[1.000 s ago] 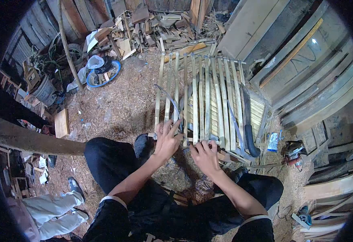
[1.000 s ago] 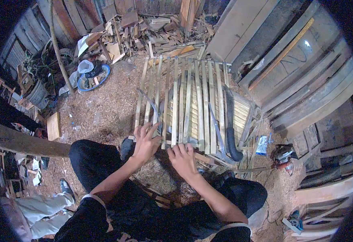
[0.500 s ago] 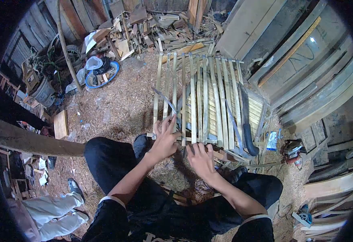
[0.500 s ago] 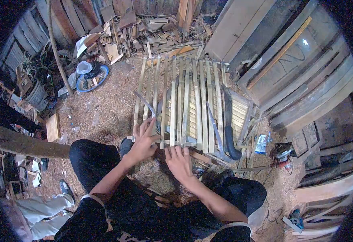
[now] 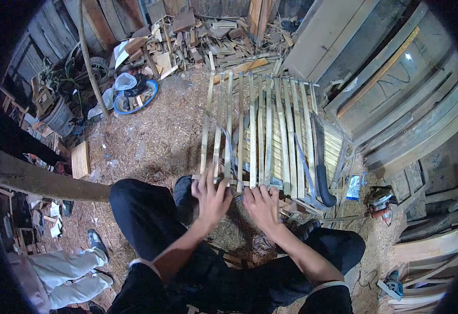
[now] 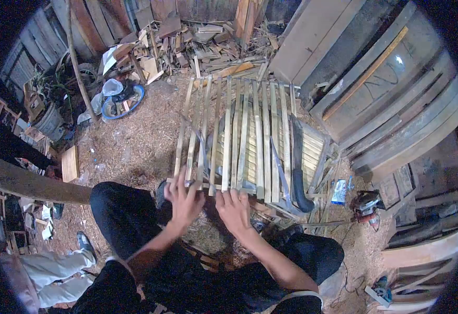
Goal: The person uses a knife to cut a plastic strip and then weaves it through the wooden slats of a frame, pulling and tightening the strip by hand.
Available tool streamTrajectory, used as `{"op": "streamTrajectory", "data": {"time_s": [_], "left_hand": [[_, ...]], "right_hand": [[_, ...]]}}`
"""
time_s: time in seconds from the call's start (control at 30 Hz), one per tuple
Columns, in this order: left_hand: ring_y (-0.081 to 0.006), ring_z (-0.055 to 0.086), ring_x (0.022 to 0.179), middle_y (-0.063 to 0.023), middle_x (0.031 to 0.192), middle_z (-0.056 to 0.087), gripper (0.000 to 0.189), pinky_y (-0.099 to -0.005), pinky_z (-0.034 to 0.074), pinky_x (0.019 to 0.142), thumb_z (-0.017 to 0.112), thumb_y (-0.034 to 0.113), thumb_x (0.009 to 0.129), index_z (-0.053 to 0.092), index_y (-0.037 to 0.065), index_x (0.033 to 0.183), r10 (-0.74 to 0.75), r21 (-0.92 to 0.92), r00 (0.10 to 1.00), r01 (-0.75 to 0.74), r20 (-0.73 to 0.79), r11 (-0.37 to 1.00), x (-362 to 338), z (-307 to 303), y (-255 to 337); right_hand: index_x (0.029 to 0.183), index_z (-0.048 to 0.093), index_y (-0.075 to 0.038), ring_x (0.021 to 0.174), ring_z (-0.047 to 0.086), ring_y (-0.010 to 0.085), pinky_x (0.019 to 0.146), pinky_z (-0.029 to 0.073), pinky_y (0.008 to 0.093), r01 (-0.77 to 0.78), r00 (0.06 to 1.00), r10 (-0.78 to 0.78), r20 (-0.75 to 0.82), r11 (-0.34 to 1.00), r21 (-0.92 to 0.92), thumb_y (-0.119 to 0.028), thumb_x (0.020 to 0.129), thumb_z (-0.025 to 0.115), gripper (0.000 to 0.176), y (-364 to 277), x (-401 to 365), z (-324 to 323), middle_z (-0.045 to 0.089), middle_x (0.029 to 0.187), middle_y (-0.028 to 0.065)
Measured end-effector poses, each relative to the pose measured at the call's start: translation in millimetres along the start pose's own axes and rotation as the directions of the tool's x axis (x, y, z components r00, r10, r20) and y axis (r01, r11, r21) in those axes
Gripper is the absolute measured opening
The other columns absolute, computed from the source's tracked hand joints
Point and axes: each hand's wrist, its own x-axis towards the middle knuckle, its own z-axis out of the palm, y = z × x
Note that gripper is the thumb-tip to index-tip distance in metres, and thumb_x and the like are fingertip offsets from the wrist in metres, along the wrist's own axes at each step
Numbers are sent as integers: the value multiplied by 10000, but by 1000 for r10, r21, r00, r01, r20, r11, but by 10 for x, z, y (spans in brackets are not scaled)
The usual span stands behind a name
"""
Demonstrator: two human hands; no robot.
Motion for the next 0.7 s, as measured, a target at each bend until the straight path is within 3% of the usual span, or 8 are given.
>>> {"op": "streamTrajectory", "data": {"time_s": [0.03, 0.1, 0.13, 0.23, 0.27, 0.43, 0.53, 0.7], "left_hand": [[-336, 397, 1318, -169, 1512, 410, 488, -542, 236, 1067, 798, 160, 674, 620, 134, 1128, -62, 7, 992, 63, -108, 998, -146, -27, 45], [-312, 442, 1189, -127, 1315, 519, 460, -522, 280, 1001, 783, 150, 689, 594, 102, 1106, -150, -40, 989, 149, -11, 988, -548, 16, 114], [-337, 503, 1118, -129, 1221, 573, 477, -512, 352, 962, 723, 125, 775, 593, 91, 1233, -126, -162, 987, 140, 96, 977, -645, 7, 130], [-346, 514, 1114, -145, 1225, 581, 540, -480, 394, 936, 691, 114, 804, 548, 69, 1323, -163, -195, 947, 222, 278, 955, -722, 140, 234], [-368, 501, 1161, -177, 1309, 548, 648, -478, 408, 968, 671, 118, 824, 471, 54, 1436, -183, -194, 935, 248, 304, 949, -690, 195, 245], [-403, 454, 1261, -227, 1464, 436, 751, -512, 373, 1063, 652, 120, 843, 356, 30, 1527, -138, -243, 951, 208, 277, 947, -527, 249, 159], [-411, 448, 1264, -236, 1460, 437, 748, -517, 374, 1061, 643, 109, 847, 348, 31, 1530, -91, -250, 959, 161, 269, 955, -505, 225, 81], [-436, 441, 1245, -271, 1442, 428, 708, -528, 376, 1053, 632, 95, 850, 373, 31, 1505, -83, -211, 956, 146, 281, 967, -468, 378, -10]], "right_hand": [[1088, 723, -96, 931, 556, 180, 871, 380, 419, -4, 1000, 5, -12, 1000, 17, -215, 828, 693, 288, 6, 4, -4, 606, 862, 14], [1080, 720, -90, 949, 556, 179, 882, 403, 409, -10, 1000, 11, -30, 999, 37, -178, 800, 676, 297, 17, 31, -2, 611, 867, 9], [1078, 723, -90, 947, 557, 184, 888, 404, 411, -12, 1000, 14, -27, 998, 55, -172, 800, 672, 294, 23, 34, -9, 612, 867, 12], [1067, 730, -86, 942, 558, 192, 906, 400, 419, -1, 1000, 1, -3, 998, 61, -165, 805, 665, 281, 24, 23, -19, 615, 877, 22], [1067, 727, -85, 944, 560, 194, 914, 397, 423, -3, 1000, 4, -11, 997, 75, -162, 808, 662, 278, 29, 17, -2, 615, 882, 27], [1117, 705, -97, 944, 565, 194, 939, 383, 434, -22, 1000, 23, -17, 997, 73, -165, 826, 656, 303, 14, 21, -22, 619, 922, 20], [1247, 651, -123, 986, 563, 198, 936, 381, 443, -68, 998, 68, 5, 995, 74, -183, 842, 659, 410, -24, 79, -38, 626, 1046, 35], [1384, 557, -154, 1265, 491, 287, 1042, 352, 520, -81, 985, 60, 163, 989, 125, -177, 812, 736, 600, 18, 317, -144, 491, 1412, 143]]}}
